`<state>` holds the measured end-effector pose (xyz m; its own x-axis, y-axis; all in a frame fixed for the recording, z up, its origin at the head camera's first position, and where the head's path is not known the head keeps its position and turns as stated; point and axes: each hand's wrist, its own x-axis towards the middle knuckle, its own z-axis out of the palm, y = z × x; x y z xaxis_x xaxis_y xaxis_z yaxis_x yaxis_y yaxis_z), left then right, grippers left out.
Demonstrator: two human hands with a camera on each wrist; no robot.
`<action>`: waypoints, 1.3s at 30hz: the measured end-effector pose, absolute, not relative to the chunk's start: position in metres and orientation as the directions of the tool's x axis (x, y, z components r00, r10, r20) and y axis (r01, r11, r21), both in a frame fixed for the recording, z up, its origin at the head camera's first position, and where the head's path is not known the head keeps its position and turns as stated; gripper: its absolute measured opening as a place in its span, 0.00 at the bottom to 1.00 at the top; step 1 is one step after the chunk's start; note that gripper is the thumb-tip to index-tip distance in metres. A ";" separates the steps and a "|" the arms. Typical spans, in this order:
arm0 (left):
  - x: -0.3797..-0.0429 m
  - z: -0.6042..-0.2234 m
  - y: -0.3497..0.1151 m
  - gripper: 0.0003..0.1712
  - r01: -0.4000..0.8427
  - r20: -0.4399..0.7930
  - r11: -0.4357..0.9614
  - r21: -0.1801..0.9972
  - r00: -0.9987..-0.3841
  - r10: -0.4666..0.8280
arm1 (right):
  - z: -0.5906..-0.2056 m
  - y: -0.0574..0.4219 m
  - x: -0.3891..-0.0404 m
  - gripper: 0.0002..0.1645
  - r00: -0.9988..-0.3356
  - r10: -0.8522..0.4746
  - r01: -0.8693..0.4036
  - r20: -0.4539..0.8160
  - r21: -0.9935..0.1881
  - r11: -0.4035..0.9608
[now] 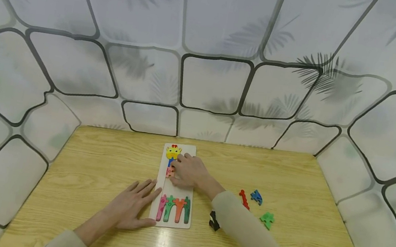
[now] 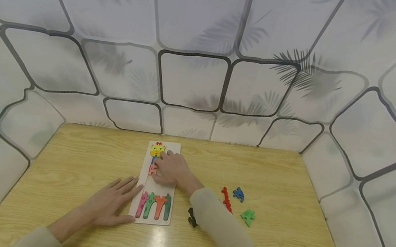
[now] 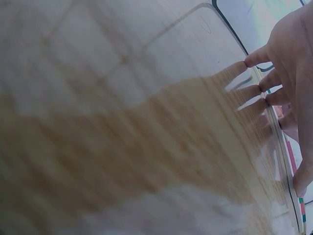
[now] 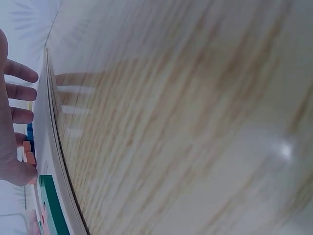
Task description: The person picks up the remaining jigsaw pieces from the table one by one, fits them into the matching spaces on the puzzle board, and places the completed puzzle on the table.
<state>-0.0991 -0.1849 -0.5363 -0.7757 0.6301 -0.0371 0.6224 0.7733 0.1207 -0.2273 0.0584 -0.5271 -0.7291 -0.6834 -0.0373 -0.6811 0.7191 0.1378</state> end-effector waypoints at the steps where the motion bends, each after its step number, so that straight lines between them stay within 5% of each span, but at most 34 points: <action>1: -0.099 -0.536 -0.185 0.55 0.622 -0.038 0.774 0.121 -0.776 0.630 | -0.527 0.058 -0.227 0.33 -0.730 -0.682 -0.680 -0.039 0.137 0.720; 39: -0.099 -0.533 -0.185 0.55 0.611 -0.060 0.778 0.146 -0.780 0.623 | -0.509 0.069 -0.228 0.43 -0.728 -0.683 -0.682 -0.067 0.174 0.710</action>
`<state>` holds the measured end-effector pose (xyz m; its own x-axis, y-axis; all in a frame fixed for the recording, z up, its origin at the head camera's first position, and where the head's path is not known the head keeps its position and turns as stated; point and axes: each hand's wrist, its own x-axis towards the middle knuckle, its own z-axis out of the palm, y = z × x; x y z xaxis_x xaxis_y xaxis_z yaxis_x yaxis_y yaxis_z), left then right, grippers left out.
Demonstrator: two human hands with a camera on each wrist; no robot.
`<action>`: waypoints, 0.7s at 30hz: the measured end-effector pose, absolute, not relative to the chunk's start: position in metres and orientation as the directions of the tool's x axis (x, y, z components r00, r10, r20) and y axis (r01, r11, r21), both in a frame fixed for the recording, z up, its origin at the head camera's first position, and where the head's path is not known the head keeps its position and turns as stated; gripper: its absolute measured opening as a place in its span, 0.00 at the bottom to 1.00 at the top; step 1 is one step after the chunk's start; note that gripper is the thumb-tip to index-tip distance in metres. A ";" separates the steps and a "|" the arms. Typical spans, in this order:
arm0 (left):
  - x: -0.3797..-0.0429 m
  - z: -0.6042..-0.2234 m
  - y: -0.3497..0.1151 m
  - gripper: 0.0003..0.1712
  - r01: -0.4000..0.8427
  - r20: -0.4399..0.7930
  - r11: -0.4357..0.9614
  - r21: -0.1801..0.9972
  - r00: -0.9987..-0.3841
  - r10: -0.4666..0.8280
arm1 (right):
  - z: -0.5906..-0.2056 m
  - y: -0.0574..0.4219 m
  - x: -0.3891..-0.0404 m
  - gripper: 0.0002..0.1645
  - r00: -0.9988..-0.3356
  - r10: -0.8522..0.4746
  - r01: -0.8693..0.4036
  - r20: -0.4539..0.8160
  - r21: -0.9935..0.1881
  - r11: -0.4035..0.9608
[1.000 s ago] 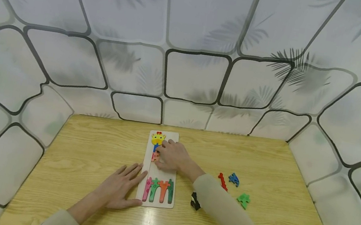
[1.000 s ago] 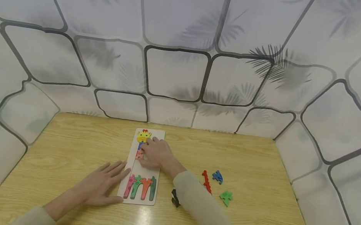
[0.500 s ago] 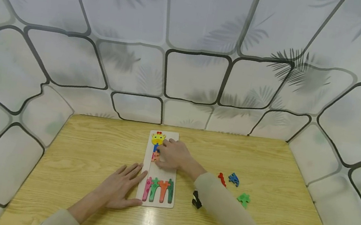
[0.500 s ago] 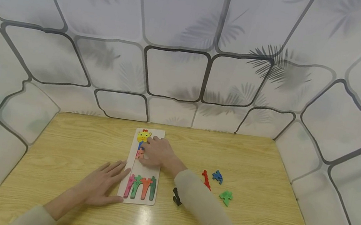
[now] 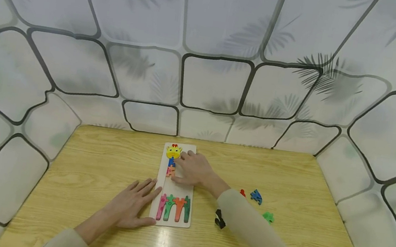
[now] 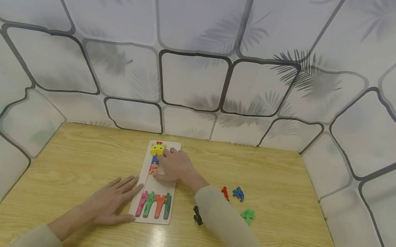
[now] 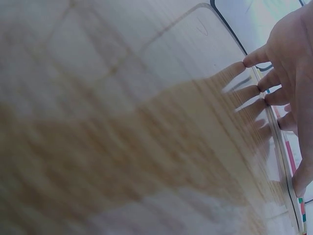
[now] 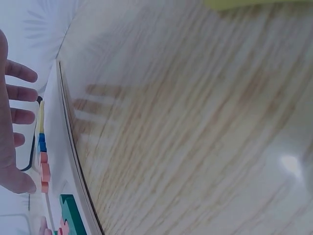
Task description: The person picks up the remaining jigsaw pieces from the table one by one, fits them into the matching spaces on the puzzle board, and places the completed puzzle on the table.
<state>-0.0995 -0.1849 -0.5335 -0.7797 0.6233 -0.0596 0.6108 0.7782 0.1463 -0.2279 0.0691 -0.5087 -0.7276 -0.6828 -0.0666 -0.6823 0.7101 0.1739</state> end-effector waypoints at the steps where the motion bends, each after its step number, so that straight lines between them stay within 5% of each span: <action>1: -0.100 -0.533 -0.185 0.55 0.609 -0.062 0.779 0.147 -0.780 0.622 | -0.508 0.069 -0.228 0.44 -0.726 -0.685 -0.684 -0.064 0.175 0.708; 21: -0.099 -0.531 -0.184 0.55 0.600 -0.083 0.784 0.160 -0.783 0.617 | -0.490 0.081 -0.218 0.46 -0.702 -0.711 -0.703 -0.038 0.195 0.684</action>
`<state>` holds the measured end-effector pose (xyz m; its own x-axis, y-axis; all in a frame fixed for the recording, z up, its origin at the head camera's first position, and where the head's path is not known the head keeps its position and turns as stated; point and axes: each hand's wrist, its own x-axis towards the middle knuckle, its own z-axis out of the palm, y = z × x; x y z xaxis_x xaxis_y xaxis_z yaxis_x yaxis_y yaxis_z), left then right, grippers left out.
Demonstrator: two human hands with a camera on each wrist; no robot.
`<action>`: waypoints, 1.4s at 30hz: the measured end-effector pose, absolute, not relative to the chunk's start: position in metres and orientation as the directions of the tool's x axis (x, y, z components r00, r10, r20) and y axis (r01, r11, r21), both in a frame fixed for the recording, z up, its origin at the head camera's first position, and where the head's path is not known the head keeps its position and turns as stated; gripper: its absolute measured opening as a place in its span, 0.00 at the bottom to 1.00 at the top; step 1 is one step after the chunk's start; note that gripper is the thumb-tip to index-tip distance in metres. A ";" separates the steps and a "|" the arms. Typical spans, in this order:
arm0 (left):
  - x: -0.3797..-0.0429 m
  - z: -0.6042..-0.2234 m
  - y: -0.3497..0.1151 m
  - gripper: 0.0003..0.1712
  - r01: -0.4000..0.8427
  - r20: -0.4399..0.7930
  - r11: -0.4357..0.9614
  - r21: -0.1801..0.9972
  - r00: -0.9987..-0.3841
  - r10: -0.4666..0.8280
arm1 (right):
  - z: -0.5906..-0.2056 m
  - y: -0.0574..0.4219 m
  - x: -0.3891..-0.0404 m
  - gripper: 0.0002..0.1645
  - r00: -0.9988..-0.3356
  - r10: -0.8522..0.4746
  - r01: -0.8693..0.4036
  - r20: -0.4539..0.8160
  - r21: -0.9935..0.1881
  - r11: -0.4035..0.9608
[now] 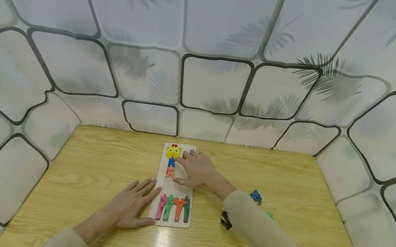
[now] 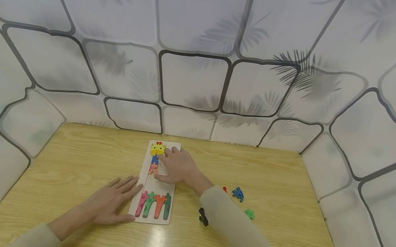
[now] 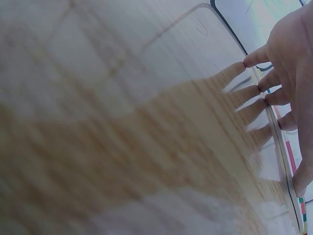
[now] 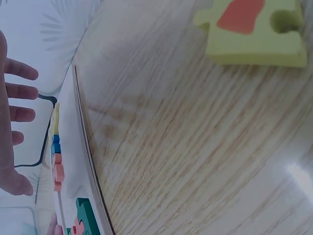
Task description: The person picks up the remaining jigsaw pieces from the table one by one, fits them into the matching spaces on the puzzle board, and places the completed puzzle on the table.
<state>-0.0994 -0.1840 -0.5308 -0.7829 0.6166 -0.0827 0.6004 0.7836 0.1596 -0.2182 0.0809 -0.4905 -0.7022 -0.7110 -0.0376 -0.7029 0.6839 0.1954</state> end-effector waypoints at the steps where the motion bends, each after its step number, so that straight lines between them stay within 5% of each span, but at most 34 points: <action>1: -0.099 -0.531 -0.184 0.55 0.601 -0.082 0.783 0.158 -0.783 0.617 | -0.490 0.081 -0.218 0.46 -0.700 -0.714 -0.704 -0.032 0.199 0.682; 42: -0.099 -0.532 -0.185 0.55 0.616 -0.060 0.776 0.137 -0.777 0.627 | -0.484 0.112 -0.185 0.47 -0.645 -0.763 -0.755 -0.046 0.193 0.626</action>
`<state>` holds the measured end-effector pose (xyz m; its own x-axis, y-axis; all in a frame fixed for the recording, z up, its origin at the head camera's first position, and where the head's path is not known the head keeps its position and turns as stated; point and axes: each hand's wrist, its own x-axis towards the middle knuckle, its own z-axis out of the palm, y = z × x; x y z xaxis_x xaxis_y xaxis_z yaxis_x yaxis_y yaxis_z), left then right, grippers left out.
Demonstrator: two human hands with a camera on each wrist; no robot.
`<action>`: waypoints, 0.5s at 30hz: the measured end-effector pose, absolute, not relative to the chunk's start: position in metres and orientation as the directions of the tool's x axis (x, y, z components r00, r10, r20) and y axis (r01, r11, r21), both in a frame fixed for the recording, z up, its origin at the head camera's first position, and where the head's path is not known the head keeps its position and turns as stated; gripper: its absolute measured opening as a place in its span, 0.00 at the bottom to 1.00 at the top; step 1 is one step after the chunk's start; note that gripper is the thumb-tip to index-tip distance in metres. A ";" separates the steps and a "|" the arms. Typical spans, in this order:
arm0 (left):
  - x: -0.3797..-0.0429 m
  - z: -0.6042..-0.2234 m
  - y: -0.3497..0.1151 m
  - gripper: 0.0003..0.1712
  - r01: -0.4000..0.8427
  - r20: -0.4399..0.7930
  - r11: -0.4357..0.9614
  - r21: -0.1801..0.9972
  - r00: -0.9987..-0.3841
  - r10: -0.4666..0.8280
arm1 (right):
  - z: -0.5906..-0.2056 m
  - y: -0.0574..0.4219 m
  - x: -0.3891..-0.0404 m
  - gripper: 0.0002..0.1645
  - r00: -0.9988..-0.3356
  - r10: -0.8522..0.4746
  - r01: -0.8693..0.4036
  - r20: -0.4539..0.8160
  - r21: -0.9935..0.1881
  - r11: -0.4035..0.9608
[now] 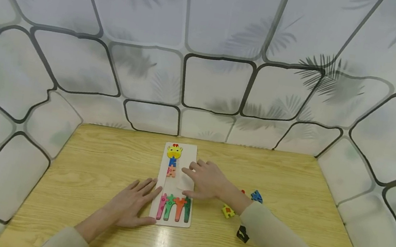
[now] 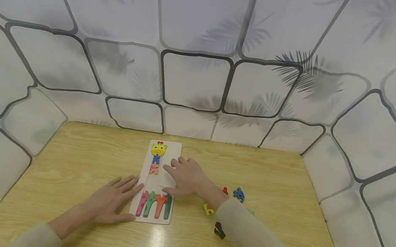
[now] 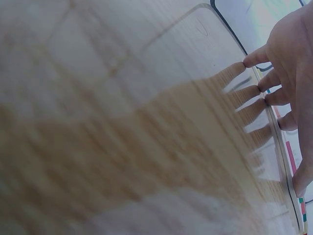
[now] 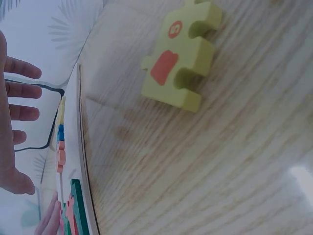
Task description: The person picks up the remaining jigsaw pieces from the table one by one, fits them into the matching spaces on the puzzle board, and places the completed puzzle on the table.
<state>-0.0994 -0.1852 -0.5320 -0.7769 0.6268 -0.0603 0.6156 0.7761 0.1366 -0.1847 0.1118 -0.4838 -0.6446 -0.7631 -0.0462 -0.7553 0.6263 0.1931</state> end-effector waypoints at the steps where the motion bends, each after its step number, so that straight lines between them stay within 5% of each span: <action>1: -0.099 -0.532 -0.185 0.55 0.616 -0.062 0.776 0.137 -0.776 0.627 | -0.485 0.113 -0.184 0.47 -0.643 -0.764 -0.758 -0.048 0.185 0.626; 15: -0.099 -0.533 -0.186 0.56 0.617 -0.071 0.775 0.138 -0.774 0.629 | -0.488 0.125 -0.171 0.46 -0.605 -0.796 -0.782 -0.010 0.193 0.593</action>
<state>-0.0995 -0.1856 -0.5335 -0.7740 0.6292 -0.0706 0.6171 0.7747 0.1382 -0.1713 0.1247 -0.4876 -0.6055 -0.7958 -0.0102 -0.7821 0.5926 0.1928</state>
